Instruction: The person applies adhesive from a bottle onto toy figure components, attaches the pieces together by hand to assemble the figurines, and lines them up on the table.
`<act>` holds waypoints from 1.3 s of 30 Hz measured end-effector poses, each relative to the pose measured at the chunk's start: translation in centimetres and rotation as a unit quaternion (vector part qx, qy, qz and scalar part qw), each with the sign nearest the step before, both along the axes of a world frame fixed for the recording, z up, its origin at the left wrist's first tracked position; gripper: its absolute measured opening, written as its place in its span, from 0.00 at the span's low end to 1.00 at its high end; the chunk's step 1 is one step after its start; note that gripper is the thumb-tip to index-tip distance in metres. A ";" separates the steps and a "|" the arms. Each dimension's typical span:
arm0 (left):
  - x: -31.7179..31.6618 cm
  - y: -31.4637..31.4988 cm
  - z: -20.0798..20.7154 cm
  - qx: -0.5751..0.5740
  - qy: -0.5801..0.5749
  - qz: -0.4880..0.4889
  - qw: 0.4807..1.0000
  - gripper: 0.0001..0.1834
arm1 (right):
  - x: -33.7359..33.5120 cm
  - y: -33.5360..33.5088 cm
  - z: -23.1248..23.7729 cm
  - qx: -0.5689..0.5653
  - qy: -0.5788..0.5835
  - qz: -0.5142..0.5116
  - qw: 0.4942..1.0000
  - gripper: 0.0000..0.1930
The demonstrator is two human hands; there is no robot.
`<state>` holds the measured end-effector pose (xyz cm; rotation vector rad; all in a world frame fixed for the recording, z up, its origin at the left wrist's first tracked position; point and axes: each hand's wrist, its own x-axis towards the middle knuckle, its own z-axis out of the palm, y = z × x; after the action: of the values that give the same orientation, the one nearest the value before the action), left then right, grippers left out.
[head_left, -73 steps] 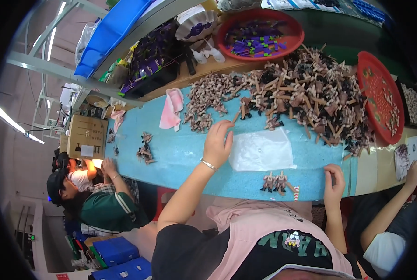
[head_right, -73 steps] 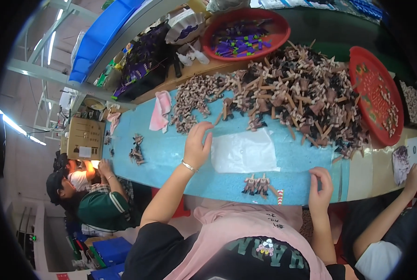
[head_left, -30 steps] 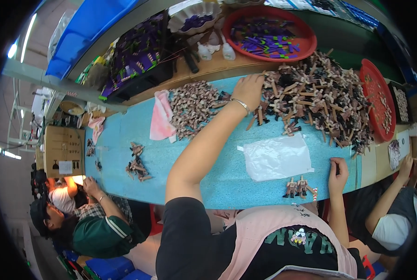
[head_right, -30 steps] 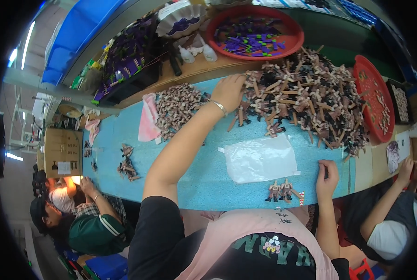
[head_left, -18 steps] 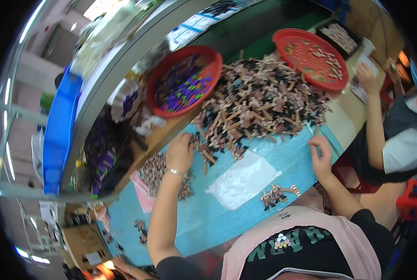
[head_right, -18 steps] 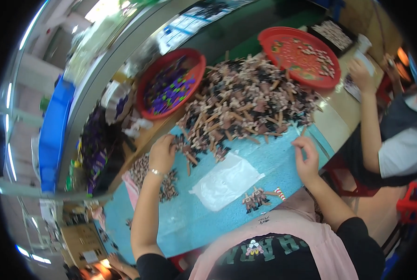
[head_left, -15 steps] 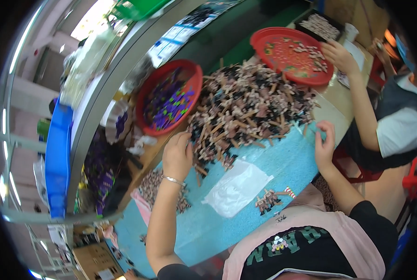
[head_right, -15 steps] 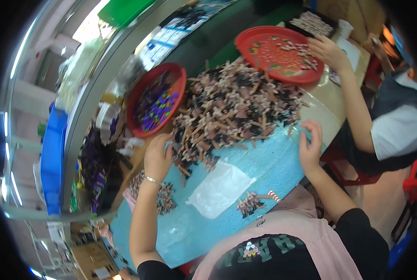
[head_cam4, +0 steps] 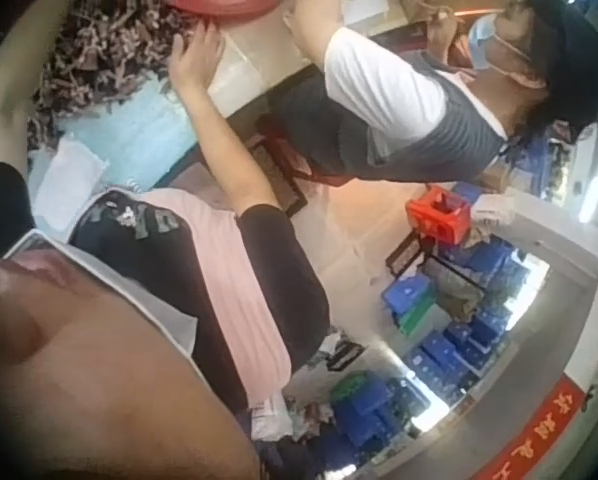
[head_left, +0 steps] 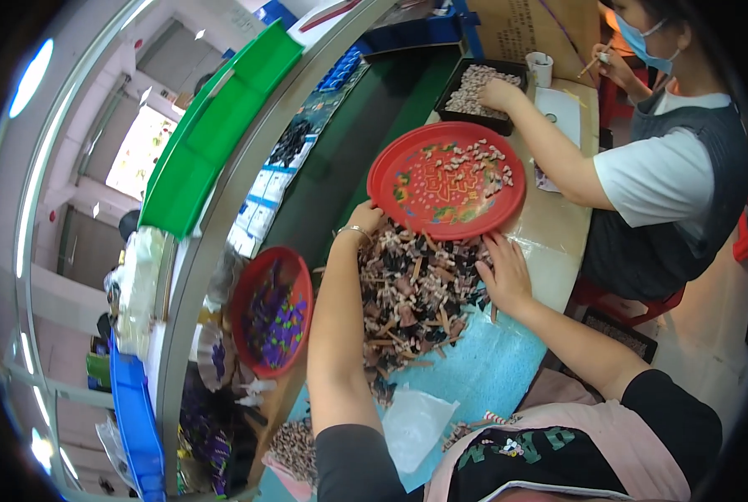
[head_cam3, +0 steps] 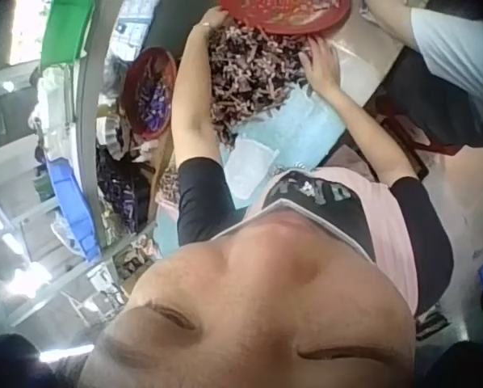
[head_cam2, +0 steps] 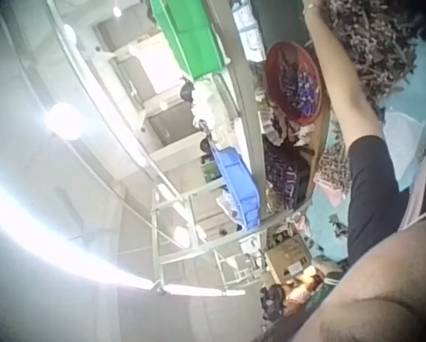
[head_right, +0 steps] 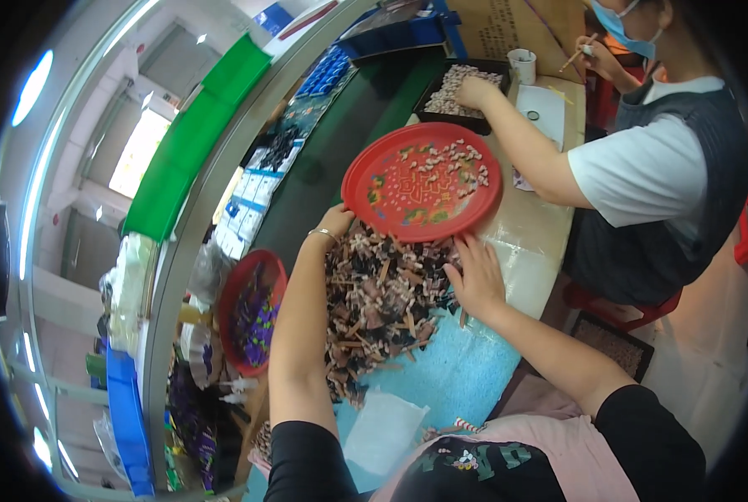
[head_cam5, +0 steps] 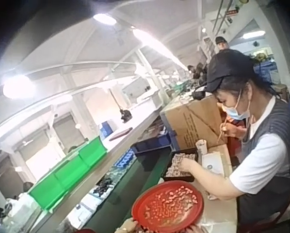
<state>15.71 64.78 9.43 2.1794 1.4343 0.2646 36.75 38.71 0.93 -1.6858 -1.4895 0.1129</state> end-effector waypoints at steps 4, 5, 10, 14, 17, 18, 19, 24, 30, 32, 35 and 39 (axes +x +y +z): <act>-4.1 3.1 -3.8 -0.014 -0.014 -0.187 0.982 0.23 | -0.6 -0.1 3.6 -0.140 0.160 0.025 0.977 0.25; -5.6 3.4 -5.6 -0.142 -0.137 -0.110 0.974 0.24 | -1.4 0.7 2.7 -0.156 0.167 0.055 0.972 0.27; -3.4 1.7 -3.6 -0.196 -0.017 0.010 0.980 0.19 | -1.5 1.8 0.9 -0.067 0.015 0.017 0.997 0.34; -3.0 2.4 -4.4 -0.178 -0.023 -0.028 0.983 0.17 | -1.4 1.7 0.9 -0.121 0.001 0.057 0.991 0.37; -1.7 1.0 -2.7 -0.220 -0.014 -0.031 0.975 0.16 | -1.0 2.0 1.8 -0.137 0.007 0.084 0.987 0.38; -1.6 0.7 -2.4 -0.223 -0.024 -0.039 0.974 0.16 | -0.9 2.2 2.0 -0.162 0.013 0.093 0.982 0.38; -1.8 0.4 -2.3 -0.227 -0.033 -0.045 0.972 0.16 | -0.9 2.4 2.2 -0.189 0.019 0.104 0.976 0.38; -5.6 2.5 -3.8 -0.056 0.005 -0.282 0.958 0.25 | -2.1 5.6 0.6 -0.041 0.090 0.169 0.981 0.47; 1.9 -0.9 -3.7 -0.188 -0.008 -0.211 0.959 0.31 | 1.0 5.2 -0.1 -0.157 0.024 0.164 0.974 0.44; 2.3 -2.3 -1.4 -0.192 0.016 -0.173 0.966 0.31 | 0.1 4.9 -0.3 -0.154 0.042 0.176 0.971 0.43; 0.8 -4.0 0.1 -0.217 0.130 -0.167 0.953 0.34 | -2.3 3.4 0.0 -0.151 0.073 0.182 0.969 0.42; -1.1 -5.1 -0.1 -0.180 0.145 -0.201 0.952 0.34 | -4.4 2.0 -0.3 -0.131 0.062 0.172 0.974 0.41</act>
<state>14.64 59.64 9.29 2.1915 1.0370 -0.4453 32.38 40.70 0.66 -1.5697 -1.7164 0.6132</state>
